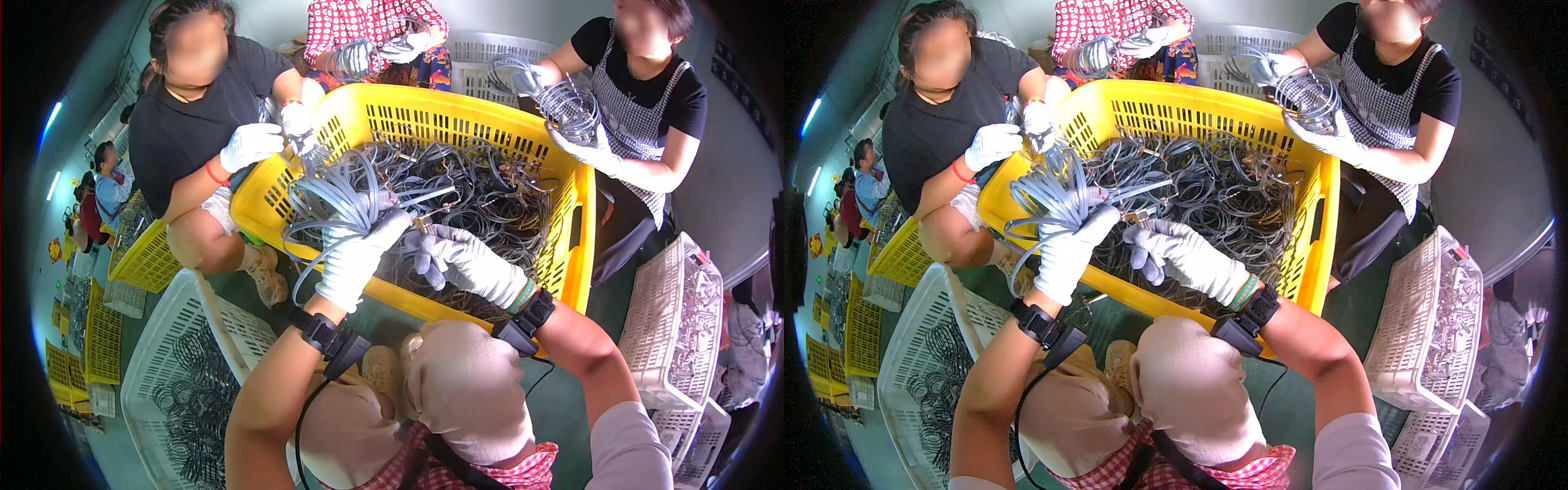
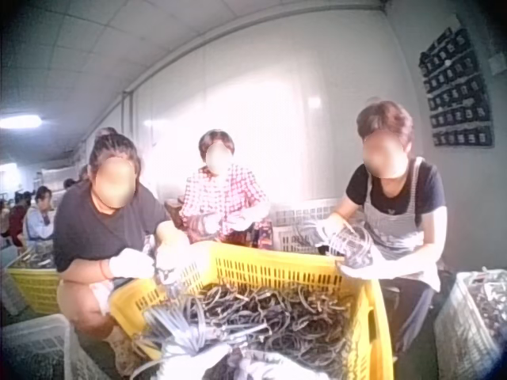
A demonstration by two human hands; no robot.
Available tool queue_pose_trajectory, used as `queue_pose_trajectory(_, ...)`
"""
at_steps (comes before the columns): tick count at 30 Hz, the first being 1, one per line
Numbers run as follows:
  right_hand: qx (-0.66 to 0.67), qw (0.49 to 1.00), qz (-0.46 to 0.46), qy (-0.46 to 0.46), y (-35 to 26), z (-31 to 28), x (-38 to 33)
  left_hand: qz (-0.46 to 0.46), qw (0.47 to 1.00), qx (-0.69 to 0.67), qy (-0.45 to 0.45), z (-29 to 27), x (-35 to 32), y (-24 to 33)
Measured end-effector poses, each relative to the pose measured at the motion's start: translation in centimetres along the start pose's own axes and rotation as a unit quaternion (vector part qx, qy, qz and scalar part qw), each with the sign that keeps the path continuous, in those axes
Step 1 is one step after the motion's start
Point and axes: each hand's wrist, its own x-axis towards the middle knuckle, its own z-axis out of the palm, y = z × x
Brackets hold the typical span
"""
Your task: The worker sorts small metal ring-shaped industrial parts from one basket to another, organizing them by hand.
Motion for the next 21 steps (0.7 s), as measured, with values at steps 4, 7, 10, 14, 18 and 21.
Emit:
queue_pose_trajectory(4,0.018,0.999,-0.001,0.028,-0.5,0.4,0.1,-0.05,0.993,-0.041,0.098,-1.2,0.9,-0.6)
queue_pose_trajectory(7,0.09,0.996,0.012,0.008,-0.7,0.3,0.0,-0.062,0.987,-0.102,0.112,-2.3,1.2,-1.7)
queue_pose_trajectory(10,0.14,0.989,0.037,-0.007,-0.8,0.1,-0.3,-0.051,0.996,-0.062,0.048,-1.5,0.9,-1.6)
queue_pose_trajectory(14,0.192,0.977,0.061,-0.065,-0.5,0.3,-0.3,0.068,0.997,0.031,-0.037,-1.8,0.7,-3.5)
queue_pose_trajectory(18,0.208,0.975,0.056,-0.061,-0.2,0.1,-0.4,0.086,0.996,0.03,-0.011,-1.1,0.8,-3.3)
queue_pose_trajectory(21,0.229,0.966,0.058,-0.102,-0.8,0.2,-0.6,0.035,0.998,0.045,-0.003,-1.1,0.7,-1.8)
